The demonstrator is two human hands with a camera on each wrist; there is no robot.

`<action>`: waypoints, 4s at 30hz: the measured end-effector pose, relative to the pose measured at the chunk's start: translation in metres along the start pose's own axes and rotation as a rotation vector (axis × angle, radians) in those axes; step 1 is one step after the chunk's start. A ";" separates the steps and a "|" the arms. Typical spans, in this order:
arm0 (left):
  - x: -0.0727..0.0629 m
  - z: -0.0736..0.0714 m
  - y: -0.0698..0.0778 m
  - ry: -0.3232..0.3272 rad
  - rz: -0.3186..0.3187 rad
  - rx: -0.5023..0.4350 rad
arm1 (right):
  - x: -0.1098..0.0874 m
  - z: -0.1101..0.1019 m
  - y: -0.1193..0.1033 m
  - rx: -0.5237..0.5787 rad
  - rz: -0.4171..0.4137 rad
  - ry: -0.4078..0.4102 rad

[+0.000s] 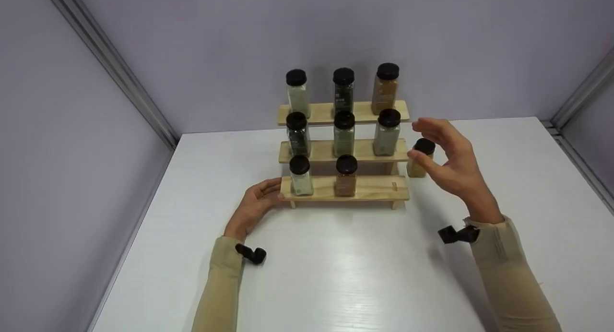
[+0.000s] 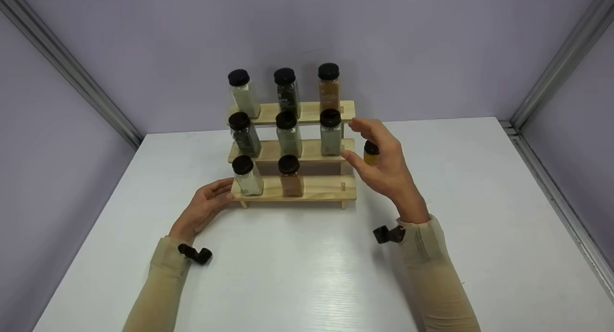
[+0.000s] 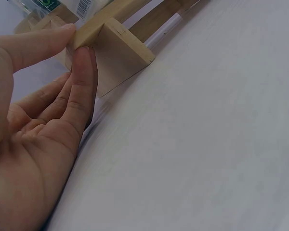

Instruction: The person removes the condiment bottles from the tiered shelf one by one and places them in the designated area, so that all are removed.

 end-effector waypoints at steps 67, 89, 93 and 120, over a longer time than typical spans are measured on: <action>-0.001 -0.001 -0.001 -0.023 0.016 0.051 | -0.025 0.146 0.007 0.200 0.134 -0.286; 0.000 -0.003 -0.002 -0.011 0.011 0.055 | -0.016 0.130 0.001 0.215 0.026 -0.205; 0.000 -0.002 -0.001 -0.007 0.009 0.049 | -0.014 0.123 -0.003 0.214 0.012 -0.196; 0.001 -0.002 -0.002 -0.011 0.000 0.033 | 0.002 0.052 -0.021 0.154 -0.047 -0.104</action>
Point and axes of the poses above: each hand's wrist, its own x-axis towards the middle knuckle, its own z-axis out of the palm, y = z × x, the point moved 8 cm from there along x, towards the middle knuckle, and after that the axes turned 14 degrees about -x, right-handed, at the moved point
